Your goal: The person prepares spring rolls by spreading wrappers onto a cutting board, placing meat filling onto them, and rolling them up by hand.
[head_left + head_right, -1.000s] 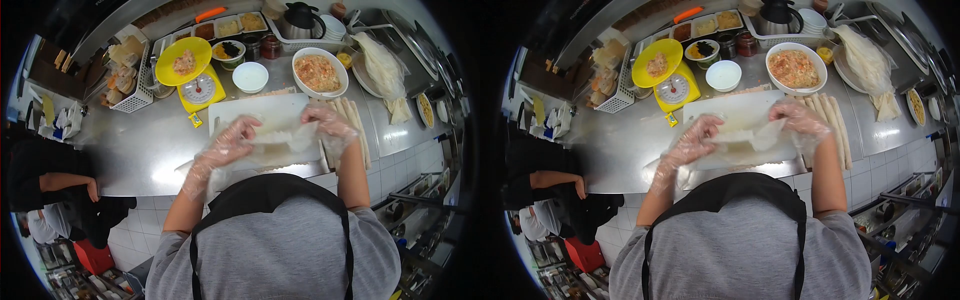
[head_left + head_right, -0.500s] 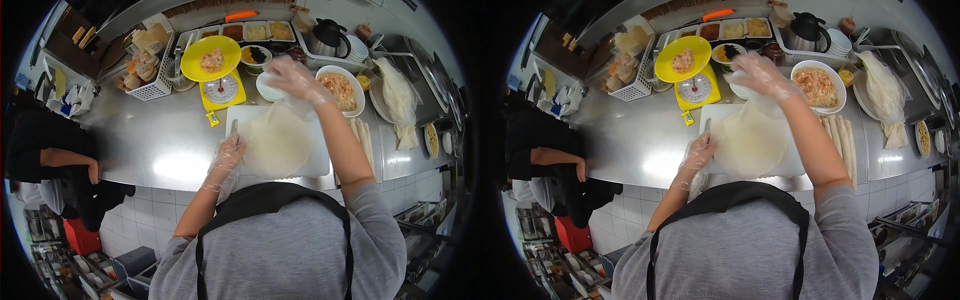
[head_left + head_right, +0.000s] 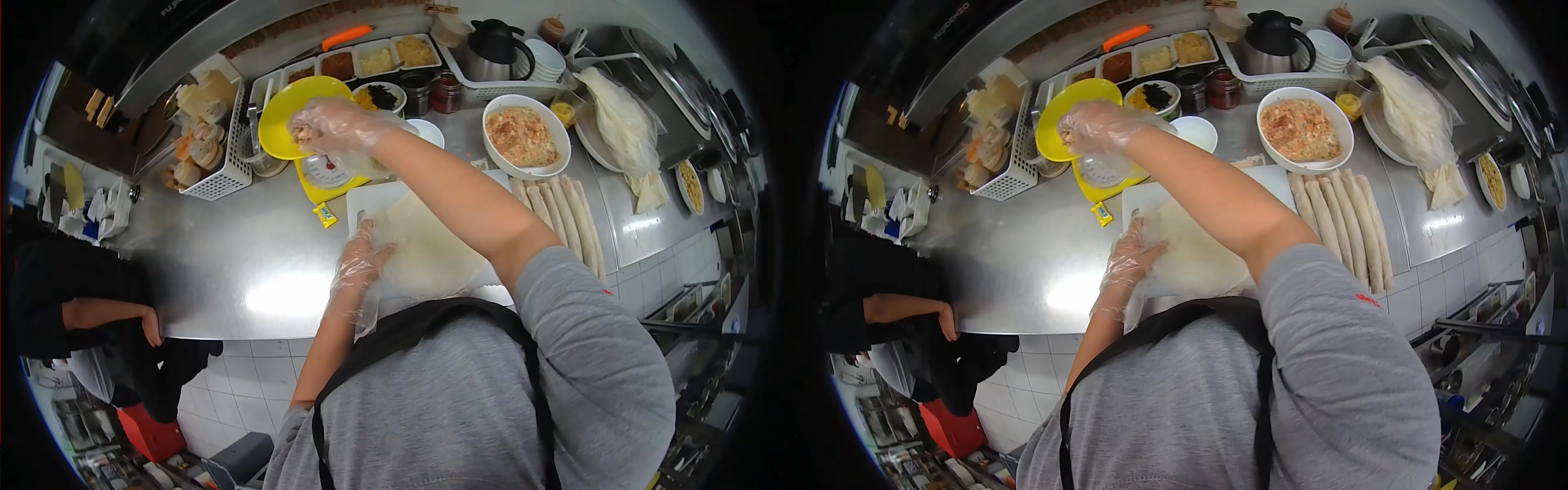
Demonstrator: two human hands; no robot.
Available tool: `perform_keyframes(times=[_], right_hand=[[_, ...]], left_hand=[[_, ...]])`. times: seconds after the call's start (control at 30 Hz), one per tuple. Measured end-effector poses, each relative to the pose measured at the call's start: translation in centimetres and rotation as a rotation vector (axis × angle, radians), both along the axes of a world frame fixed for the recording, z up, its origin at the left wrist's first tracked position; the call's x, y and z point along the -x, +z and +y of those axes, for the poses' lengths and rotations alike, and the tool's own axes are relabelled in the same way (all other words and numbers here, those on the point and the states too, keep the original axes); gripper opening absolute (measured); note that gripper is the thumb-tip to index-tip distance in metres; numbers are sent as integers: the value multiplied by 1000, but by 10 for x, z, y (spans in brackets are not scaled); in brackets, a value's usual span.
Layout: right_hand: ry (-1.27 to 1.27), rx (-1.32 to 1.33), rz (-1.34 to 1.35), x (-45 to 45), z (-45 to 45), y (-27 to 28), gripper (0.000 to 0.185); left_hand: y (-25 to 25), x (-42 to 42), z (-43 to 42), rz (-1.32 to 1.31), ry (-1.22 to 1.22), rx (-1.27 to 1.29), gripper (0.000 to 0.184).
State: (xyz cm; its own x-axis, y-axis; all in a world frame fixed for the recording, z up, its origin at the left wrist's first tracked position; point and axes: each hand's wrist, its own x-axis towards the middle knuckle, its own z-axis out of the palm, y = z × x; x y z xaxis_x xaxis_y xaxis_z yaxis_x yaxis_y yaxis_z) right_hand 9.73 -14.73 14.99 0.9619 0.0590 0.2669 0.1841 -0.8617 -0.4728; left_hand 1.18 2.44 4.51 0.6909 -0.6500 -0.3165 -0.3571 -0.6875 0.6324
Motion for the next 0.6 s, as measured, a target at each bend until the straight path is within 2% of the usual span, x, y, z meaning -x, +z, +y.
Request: perform_keyframes(times=[0.03,0.1,0.17,0.23,0.3,0.33,0.43,0.47,0.53,0.6], right_hand=[[72,-95,-88,18,-3,5,22],[147,-147,132,61,-12,24,23],[333,-96,322,91,-28,4,29],[456,-199,412,129,-37,-7,42],[245,-43,357,161,-56,-10,54],[242,-44,356,171,-72,-12,54],[-602,-40,195,182,-129,-13,66],[-604,-40,195,182,-141,-14,66],[-898,-59,466,180,-155,-16,69],[-904,-50,478,175,-155,-23,72]], left_hand=[[0,0,0,-16,13,-34,73],[-12,-2,2,-38,16,7,73],[-12,-4,1,-62,16,46,72],[1,-3,-3,30,-1,-50,72],[-10,-5,0,-18,-26,-29,70],[-16,-6,2,-64,-37,-7,69],[-20,-5,3,-105,-24,42,59],[-20,-4,4,-105,-26,43,59],[-18,-4,3,-116,-42,79,60],[-6,-1,2,-75,-41,69,62]])
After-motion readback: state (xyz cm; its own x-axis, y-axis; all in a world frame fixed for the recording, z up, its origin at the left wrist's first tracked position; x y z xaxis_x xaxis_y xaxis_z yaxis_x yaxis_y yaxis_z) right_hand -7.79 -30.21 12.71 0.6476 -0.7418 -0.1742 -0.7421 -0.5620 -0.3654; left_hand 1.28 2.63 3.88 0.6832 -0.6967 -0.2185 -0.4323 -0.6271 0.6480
